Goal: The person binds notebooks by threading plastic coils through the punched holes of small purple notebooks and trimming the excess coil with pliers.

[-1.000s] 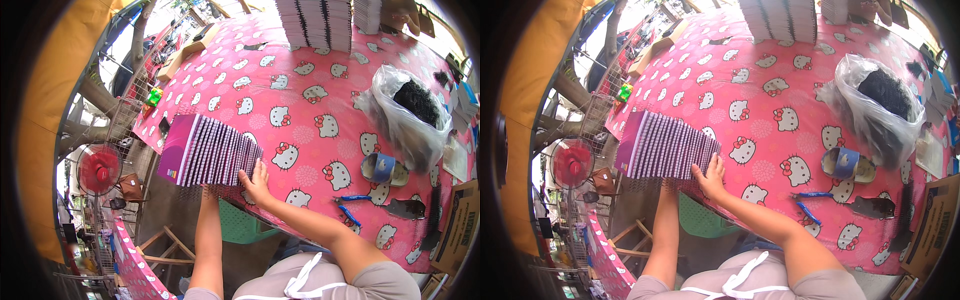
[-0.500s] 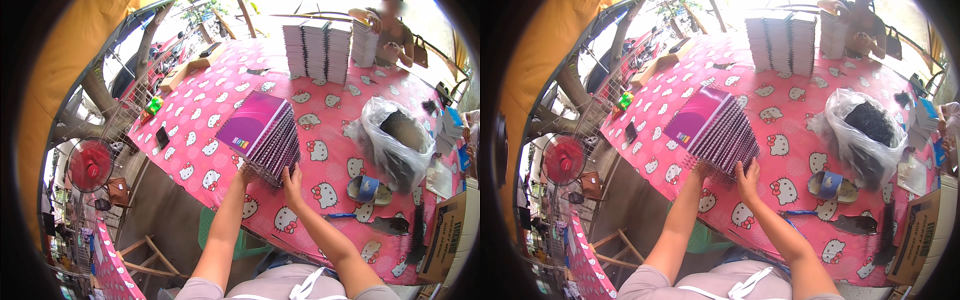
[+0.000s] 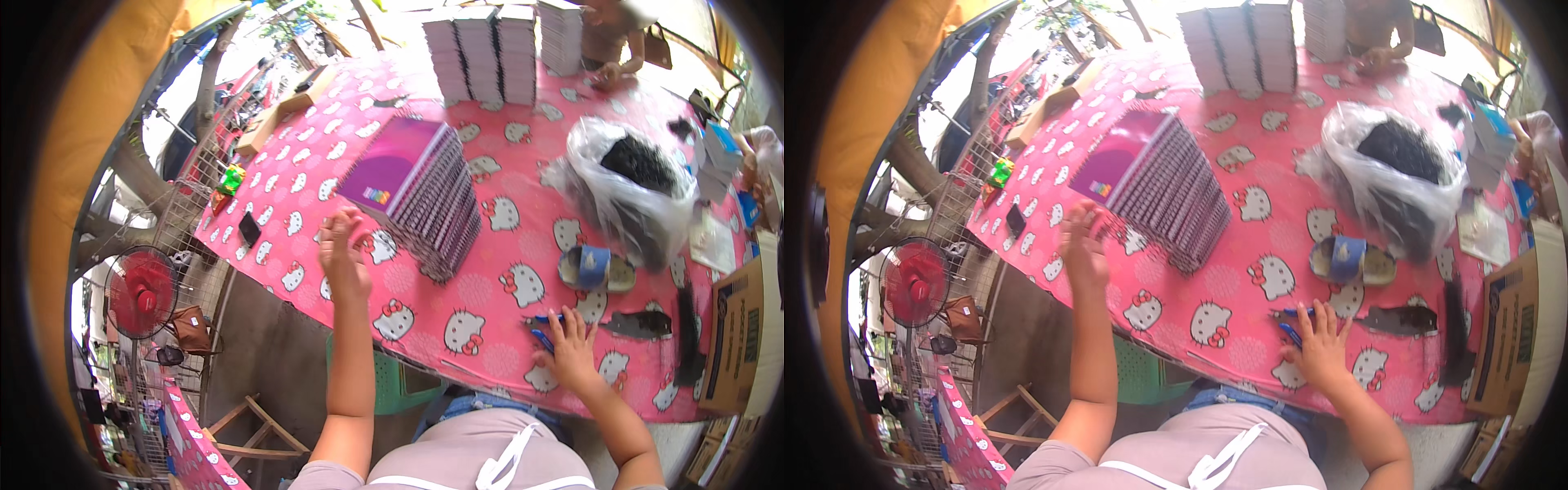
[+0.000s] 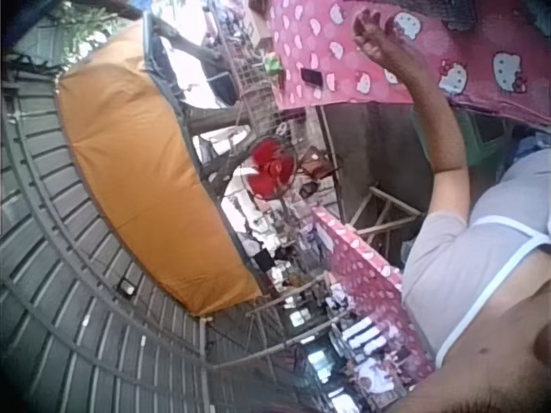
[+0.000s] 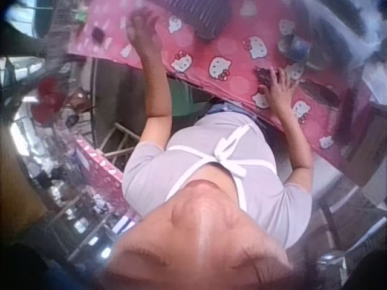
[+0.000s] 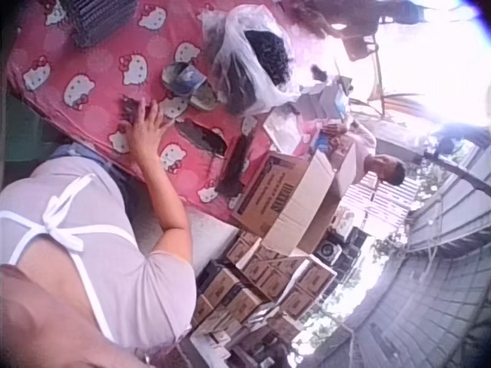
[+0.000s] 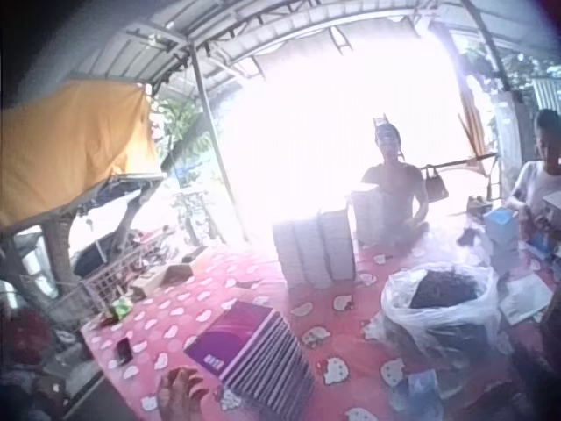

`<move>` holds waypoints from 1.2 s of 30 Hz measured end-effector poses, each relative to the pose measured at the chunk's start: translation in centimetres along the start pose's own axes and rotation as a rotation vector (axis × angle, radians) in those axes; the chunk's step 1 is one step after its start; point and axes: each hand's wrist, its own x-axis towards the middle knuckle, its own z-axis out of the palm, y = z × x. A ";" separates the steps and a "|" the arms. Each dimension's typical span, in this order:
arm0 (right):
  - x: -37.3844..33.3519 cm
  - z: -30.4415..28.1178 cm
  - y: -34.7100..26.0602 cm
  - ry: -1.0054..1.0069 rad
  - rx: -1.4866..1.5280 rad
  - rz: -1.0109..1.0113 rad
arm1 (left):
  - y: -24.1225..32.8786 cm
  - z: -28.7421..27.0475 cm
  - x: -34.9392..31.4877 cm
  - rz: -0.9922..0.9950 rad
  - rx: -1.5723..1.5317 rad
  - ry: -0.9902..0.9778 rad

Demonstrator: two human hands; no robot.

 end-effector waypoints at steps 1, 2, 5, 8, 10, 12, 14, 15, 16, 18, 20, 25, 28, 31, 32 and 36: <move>-0.7 0.3 0.1 0.049 -0.028 -0.011 | 1.9 0.7 -1.3 0.030 -0.047 -0.049; -0.7 0.3 0.1 0.106 -0.056 -0.036 | 3.3 1.3 -2.3 0.100 0.006 -0.092; 0.5 -0.1 0.2 0.106 0.000 -0.068 | 5.2 2.2 -3.9 0.245 0.148 -0.220; 2.9 -1.4 -0.9 0.236 0.131 -0.181 | 5.4 4.2 -5.0 0.325 0.327 -0.249; 4.9 -4.5 -3.1 0.244 0.196 -0.272 | 5.0 4.7 -5.1 0.346 0.387 -0.239; 7.0 -7.7 -5.7 0.247 0.273 -0.368 | 5.1 4.8 -5.4 0.373 0.385 -0.232; 8.7 -10.7 -7.9 0.231 0.357 -0.409 | 4.8 5.1 -5.7 0.374 0.391 -0.199; 9.4 -11.7 -8.8 0.324 0.286 -0.454 | 4.7 5.2 -5.8 0.353 0.393 -0.198; 10.0 -12.4 -9.9 0.410 0.229 -0.512 | 5.0 5.0 -6.0 0.336 0.413 -0.186; 11.0 -13.7 -11.1 0.515 0.156 -0.561 | 5.1 5.5 -6.2 0.342 0.397 -0.170; 11.5 -15.1 -12.3 0.550 0.146 -0.581 | 5.4 5.3 -6.3 0.298 0.392 -0.184; 12.8 -15.8 -13.5 0.606 0.024 -0.545 | 5.2 5.4 -6.3 0.253 0.420 -0.136; 12.9 -15.9 -14.0 0.624 -0.023 -0.539 | 5.2 5.4 -6.4 0.267 0.397 -0.139; 12.9 -15.8 -14.4 0.632 -0.015 -0.556 | 5.4 5.3 -6.5 0.261 0.406 -0.114; 13.0 -16.0 -14.3 0.646 -0.005 -0.571 | 5.4 5.3 -6.4 0.248 0.422 -0.106; 13.5 -16.8 -13.4 0.542 0.037 -0.594 | 5.2 5.3 -6.4 0.234 0.422 -0.103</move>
